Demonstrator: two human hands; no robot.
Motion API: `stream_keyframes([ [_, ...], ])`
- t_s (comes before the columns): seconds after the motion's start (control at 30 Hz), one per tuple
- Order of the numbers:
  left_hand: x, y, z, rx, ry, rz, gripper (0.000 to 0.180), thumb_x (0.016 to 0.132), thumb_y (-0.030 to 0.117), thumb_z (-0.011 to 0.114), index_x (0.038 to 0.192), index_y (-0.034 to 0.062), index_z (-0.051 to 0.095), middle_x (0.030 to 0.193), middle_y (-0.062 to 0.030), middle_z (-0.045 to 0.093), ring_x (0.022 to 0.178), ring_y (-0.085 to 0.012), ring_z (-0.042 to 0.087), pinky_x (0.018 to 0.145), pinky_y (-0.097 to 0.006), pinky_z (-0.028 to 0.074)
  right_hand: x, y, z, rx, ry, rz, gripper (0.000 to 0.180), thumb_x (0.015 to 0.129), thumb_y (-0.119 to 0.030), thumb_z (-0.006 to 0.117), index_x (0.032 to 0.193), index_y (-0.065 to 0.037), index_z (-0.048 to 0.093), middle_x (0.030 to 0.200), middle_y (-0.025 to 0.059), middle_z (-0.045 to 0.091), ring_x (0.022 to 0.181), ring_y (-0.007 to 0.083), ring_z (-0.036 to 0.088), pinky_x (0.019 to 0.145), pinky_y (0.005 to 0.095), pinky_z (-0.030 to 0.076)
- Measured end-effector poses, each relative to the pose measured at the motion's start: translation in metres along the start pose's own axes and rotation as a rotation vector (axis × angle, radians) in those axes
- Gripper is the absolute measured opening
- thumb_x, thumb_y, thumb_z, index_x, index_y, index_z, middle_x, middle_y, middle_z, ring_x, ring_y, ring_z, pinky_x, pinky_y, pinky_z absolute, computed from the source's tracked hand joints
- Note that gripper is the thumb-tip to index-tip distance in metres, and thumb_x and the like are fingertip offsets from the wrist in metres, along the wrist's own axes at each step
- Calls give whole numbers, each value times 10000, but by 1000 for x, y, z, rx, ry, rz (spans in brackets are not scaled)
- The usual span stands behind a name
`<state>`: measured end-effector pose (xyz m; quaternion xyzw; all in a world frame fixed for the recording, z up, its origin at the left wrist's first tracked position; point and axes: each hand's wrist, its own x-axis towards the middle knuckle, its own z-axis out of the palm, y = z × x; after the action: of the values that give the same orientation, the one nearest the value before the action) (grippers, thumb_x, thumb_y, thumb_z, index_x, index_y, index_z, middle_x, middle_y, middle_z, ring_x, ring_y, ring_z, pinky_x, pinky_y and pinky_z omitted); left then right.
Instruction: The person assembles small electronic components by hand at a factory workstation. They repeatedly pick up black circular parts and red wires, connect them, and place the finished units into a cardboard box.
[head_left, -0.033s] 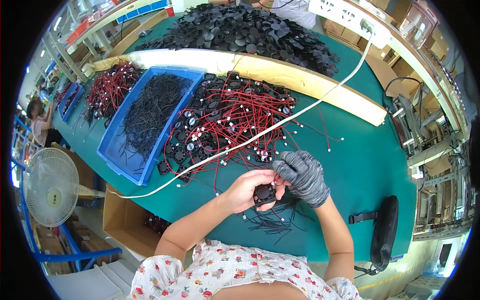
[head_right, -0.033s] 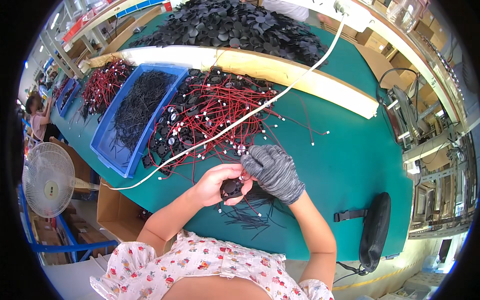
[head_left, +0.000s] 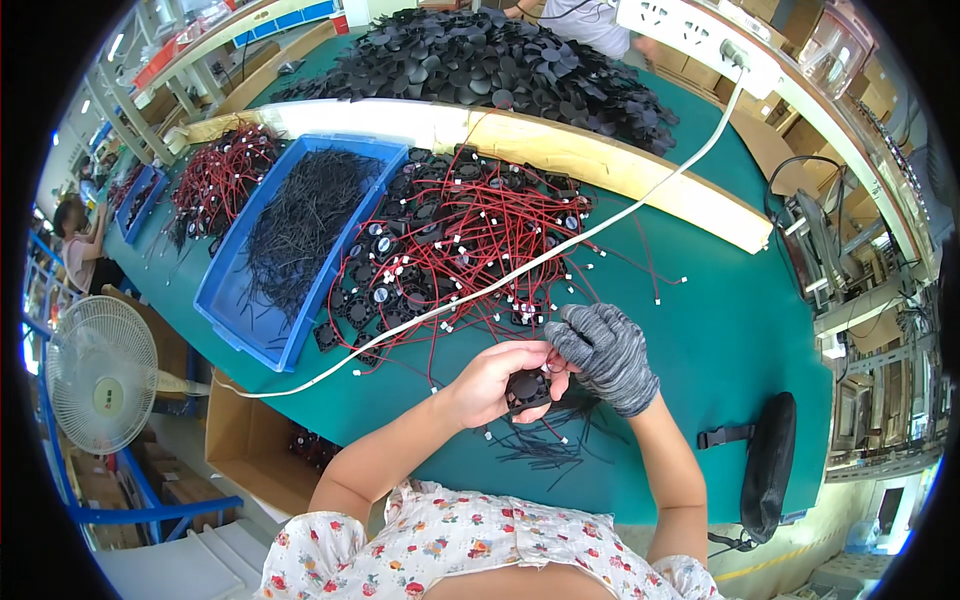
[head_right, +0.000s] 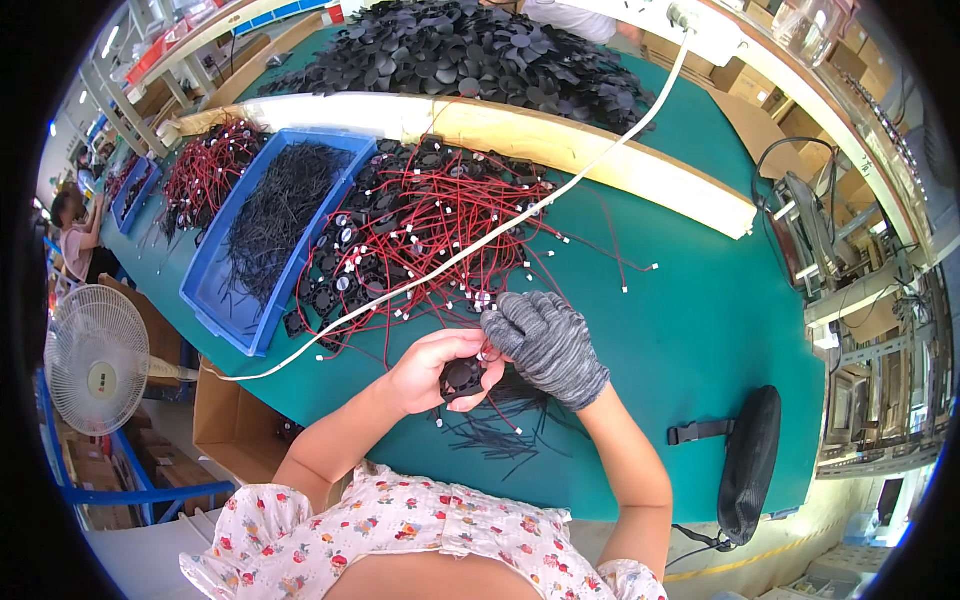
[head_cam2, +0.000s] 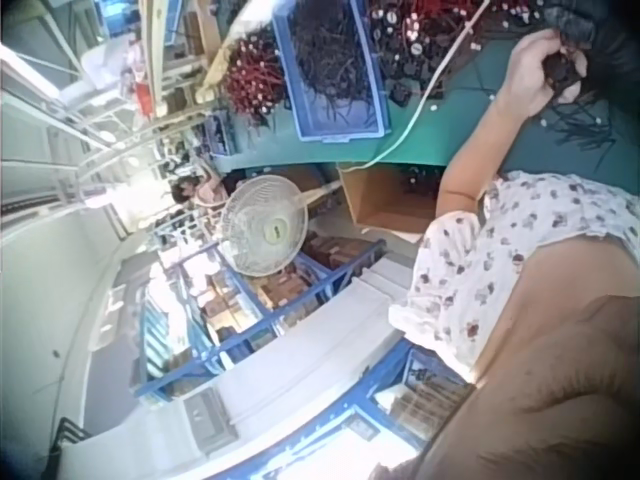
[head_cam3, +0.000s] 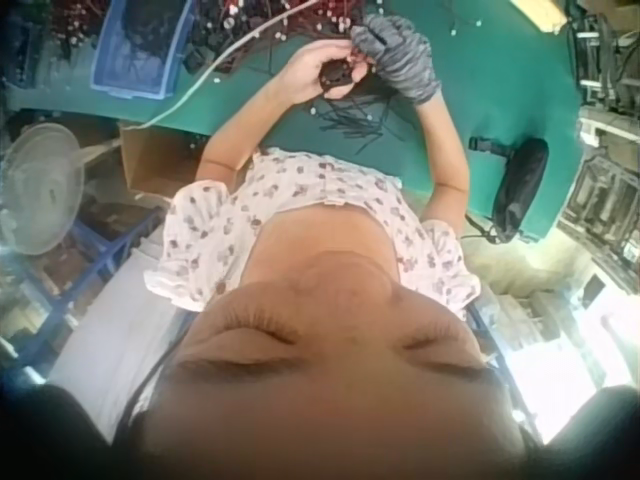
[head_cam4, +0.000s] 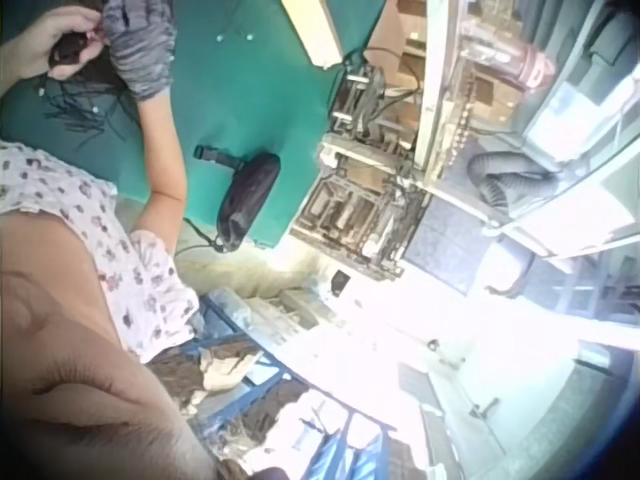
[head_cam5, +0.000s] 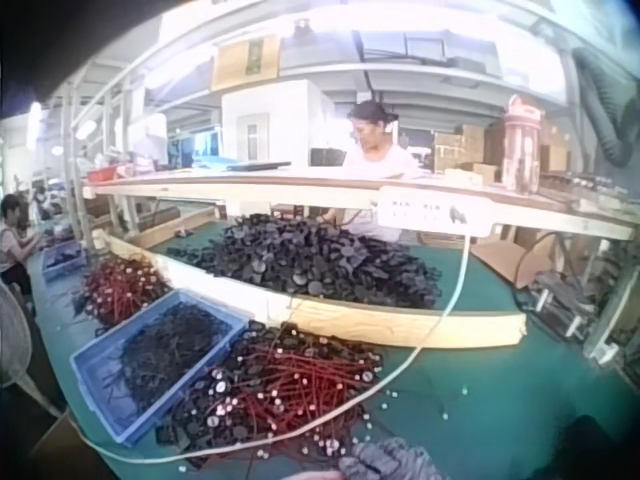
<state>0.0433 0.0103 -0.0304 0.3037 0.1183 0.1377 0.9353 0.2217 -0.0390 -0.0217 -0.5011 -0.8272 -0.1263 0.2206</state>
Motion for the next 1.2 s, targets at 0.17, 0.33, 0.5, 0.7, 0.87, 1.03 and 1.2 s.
stream_keyframes([
  [0.17, 2, -6, -5, 37, 21, -9, 331, 929, 303, 370, 968, -4, 488, 759, -105, 534, 434, -170, 460, 393, -267, 356, 0, 0, 3, -38, -6, -43, 331, 676, -210, 554, 992, -121, 593, 1010, 70, 544, 870, 238, 559, 734, 364, 470],
  [0.33, 0, -9, -5, 17, -14, -32, 257, 942, 301, 336, 828, 82, 406, 792, -87, 498, 462, -174, 481, 417, -265, 387, -1, -1, 3, -6, -5, -62, 319, 680, -199, 550, 984, -113, 593, 989, 73, 551, 869, 244, 555, 753, 366, 463],
  [0.5, 3, -9, -1, 308, 9, 85, 257, 955, 276, 291, 807, 85, 375, 795, -79, 495, 502, -159, 514, 462, -260, 427, 4, 3, -4, 83, -53, -9, 318, 646, -171, 586, 957, -110, 599, 946, 68, 555, 871, 248, 556, 750, 357, 463],
  [0.7, 3, -19, 1, 730, 40, 155, 295, 961, 226, 265, 818, 24, 424, 759, -62, 468, 547, -124, 509, 500, -243, 428, 0, 15, -17, 999, -232, 380, 232, 834, -195, 503, 983, -55, 611, 896, 120, 619, 842, 297, 587, 780, 335, 460],
  [0.87, 2, -24, 4, 928, 80, 234, 282, 953, 181, 270, 825, -7, 436, 746, -70, 467, 554, -128, 497, 525, -264, 446, 13, 2, -21, 702, -401, 518, 363, 886, -343, 437, 868, -34, 626, 763, 146, 615, 749, 322, 584, 715, 339, 471],
  [1.03, 3, -24, 4, 1070, 81, 293, 293, 953, 192, 271, 825, -12, 438, 727, -77, 473, 556, -137, 498, 533, -274, 449, 3, 5, -11, 634, -283, 401, 339, 872, -313, 446, 774, -36, 614, 729, 146, 605, 724, 328, 582, 670, 382, 467],
  [1.2, -1, -19, 11, 987, 37, 273, 337, 958, 217, 260, 802, -12, 454, 708, -83, 475, 562, -163, 503, 553, -280, 427, 10, 2, -19, 639, -255, 339, 320, 854, -286, 485, 704, -29, 604, 643, 138, 577, 612, 307, 559, 586, 356, 456],
])
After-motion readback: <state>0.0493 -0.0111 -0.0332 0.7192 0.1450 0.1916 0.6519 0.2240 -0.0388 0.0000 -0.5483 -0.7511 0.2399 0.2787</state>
